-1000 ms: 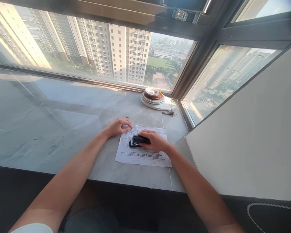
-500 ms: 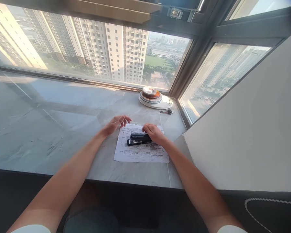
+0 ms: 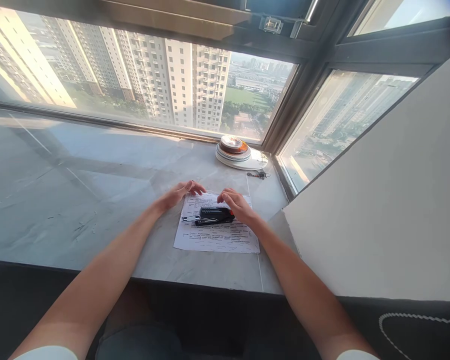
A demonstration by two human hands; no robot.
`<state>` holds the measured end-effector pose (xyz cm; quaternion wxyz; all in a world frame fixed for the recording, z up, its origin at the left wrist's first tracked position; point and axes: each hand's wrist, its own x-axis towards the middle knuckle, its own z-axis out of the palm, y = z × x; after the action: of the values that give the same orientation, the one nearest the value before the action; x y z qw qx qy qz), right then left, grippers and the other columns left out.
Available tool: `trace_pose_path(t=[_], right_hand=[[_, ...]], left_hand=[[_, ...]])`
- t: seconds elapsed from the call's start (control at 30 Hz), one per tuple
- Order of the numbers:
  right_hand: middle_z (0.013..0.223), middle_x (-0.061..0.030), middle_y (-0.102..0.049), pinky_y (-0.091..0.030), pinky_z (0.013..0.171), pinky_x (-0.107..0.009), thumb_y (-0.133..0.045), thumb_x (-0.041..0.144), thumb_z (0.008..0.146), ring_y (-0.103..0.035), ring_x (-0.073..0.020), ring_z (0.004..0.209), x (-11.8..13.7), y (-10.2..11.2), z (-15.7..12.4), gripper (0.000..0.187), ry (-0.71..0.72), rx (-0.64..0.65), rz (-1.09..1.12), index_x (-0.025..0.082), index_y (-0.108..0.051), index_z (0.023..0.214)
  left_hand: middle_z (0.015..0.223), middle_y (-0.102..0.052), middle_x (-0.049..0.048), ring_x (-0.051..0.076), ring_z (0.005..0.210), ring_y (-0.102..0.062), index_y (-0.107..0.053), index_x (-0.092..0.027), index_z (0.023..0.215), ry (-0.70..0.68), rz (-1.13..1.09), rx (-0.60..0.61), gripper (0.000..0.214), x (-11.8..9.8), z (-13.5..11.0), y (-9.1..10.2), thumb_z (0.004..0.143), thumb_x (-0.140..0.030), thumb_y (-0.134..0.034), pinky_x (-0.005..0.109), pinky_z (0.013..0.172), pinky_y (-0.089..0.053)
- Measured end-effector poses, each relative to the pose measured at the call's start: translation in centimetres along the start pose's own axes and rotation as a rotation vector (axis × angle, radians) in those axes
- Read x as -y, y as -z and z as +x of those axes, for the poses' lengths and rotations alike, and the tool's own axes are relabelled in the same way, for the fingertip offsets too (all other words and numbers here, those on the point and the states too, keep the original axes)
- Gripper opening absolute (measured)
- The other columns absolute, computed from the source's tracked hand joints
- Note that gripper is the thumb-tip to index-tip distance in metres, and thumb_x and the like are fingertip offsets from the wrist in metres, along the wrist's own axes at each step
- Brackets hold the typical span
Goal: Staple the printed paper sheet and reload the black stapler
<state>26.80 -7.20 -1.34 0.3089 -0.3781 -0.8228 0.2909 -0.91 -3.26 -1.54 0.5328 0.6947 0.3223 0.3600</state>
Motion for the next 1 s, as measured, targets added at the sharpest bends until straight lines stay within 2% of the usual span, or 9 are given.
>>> trace_pose_path(t=[0.07, 0.13, 0.2, 0.3, 0.43, 0.57, 0.67, 0.8, 1.0], right_hand=[[0.109, -0.0079, -0.069, -0.046, 0.101, -0.039, -0.031, 0.061, 0.107, -0.059, -0.024, 0.107, 0.4, 0.2, -0.2, 0.055, 0.091, 0.092, 0.05, 0.023, -0.071, 0.104], [0.115, -0.008, -0.069, -0.047, 0.102, -0.039, -0.051, 0.066, 0.099, -0.059, -0.0254, 0.111, 0.7, 0.3, -0.3, 0.049, 0.179, 0.214, 0.055, 0.023, -0.071, 0.114], [0.113, -0.0078, -0.07, -0.049, 0.097, -0.037, -0.067, 0.061, 0.092, -0.062, -0.0251, 0.107, 0.7, 0.2, -0.4, 0.047, 0.208, 0.287, 0.027, 0.023, -0.069, 0.12], [0.105, -0.0057, -0.071, -0.051, 0.086, -0.032, -0.07, 0.047, 0.092, -0.065, -0.0209, 0.093, 0.7, 0.0, -0.7, 0.037, 0.17, 0.291, -0.021, 0.023, -0.07, 0.121], [0.098, -0.0027, -0.073, -0.05, 0.076, -0.029, -0.072, 0.043, 0.091, -0.065, -0.0173, 0.082, 0.8, -0.2, -1.0, 0.033, 0.162, 0.151, 0.006, 0.023, -0.071, 0.117], [0.089, 0.0002, -0.073, -0.053, 0.072, -0.028, -0.07, 0.043, 0.092, -0.063, -0.0152, 0.073, 0.9, -0.5, -1.0, 0.036, 0.084, -0.193, 0.01, 0.023, -0.068, 0.123], [0.103, -0.0035, -0.075, -0.056, 0.083, -0.034, -0.063, 0.033, 0.097, -0.068, -0.0201, 0.088, 0.5, -0.7, -0.8, 0.029, 0.137, -0.393, -0.085, 0.026, -0.07, 0.124], [0.124, -0.0033, -0.073, -0.054, 0.095, -0.04, -0.056, 0.012, 0.097, -0.065, -0.0241, 0.116, -0.3, -0.8, -0.5, 0.04, 0.319, -0.403, -0.346, 0.034, -0.072, 0.126], [0.132, 0.0002, -0.071, -0.047, 0.097, -0.04, -0.057, 0.002, 0.095, -0.059, -0.0247, 0.129, -0.8, -0.7, -0.6, 0.057, 0.413, -0.317, -0.679, 0.039, -0.066, 0.137]], left_hand=[[0.109, -0.076, 0.0171, 0.027, 0.102, -0.07, -0.081, -0.017, 0.101, -0.003, -0.019, -0.01, 0.067, 0.1, 0.0, 0.0, 0.092, -0.077, -0.052, 0.035, 0.089, -0.055], [0.108, -0.077, 0.017, 0.028, 0.106, -0.07, -0.081, -0.016, 0.102, -0.025, -0.047, -0.022, 0.065, 0.2, -0.1, 0.0, 0.092, -0.075, -0.056, 0.037, 0.092, -0.055], [0.11, -0.077, 0.0173, 0.03, 0.109, -0.07, -0.08, -0.014, 0.104, -0.042, -0.091, -0.027, 0.062, 0.2, -0.2, 0.0, 0.093, -0.072, -0.058, 0.04, 0.096, -0.054], [0.116, -0.075, 0.0188, 0.031, 0.113, -0.07, -0.078, -0.013, 0.109, -0.046, -0.193, -0.02, 0.063, 0.2, -0.2, 0.0, 0.094, -0.071, -0.058, 0.045, 0.104, -0.052], [0.133, -0.069, 0.0199, 0.035, 0.124, -0.064, -0.074, -0.014, 0.12, -0.051, -0.359, -0.019, 0.064, 0.0, 0.0, 0.3, 0.096, -0.07, -0.054, 0.049, 0.108, -0.049], [0.143, -0.063, 0.0203, 0.036, 0.128, -0.063, -0.068, -0.013, 0.131, 0.063, -0.482, -0.003, 0.068, 0.1, 0.2, 0.7, 0.1, -0.07, -0.045, 0.049, 0.107, -0.05], [0.138, -0.066, 0.021, 0.035, 0.123, -0.067, -0.068, -0.012, 0.13, 0.216, -0.512, 0.095, 0.073, 0.2, 0.1, 0.6, 0.101, -0.072, -0.038, 0.048, 0.109, -0.049], [0.138, -0.067, 0.0198, 0.035, 0.122, -0.068, -0.069, -0.014, 0.131, 0.322, -0.516, 0.248, 0.072, 0.0, -0.3, 0.3, 0.102, -0.07, -0.035, 0.047, 0.108, -0.051], [0.13, -0.071, 0.0191, 0.032, 0.113, -0.072, -0.073, -0.012, 0.124, 0.339, -0.532, 0.196, 0.062, -0.1, -0.4, 0.4, 0.105, -0.061, -0.041, 0.046, 0.108, -0.052]])
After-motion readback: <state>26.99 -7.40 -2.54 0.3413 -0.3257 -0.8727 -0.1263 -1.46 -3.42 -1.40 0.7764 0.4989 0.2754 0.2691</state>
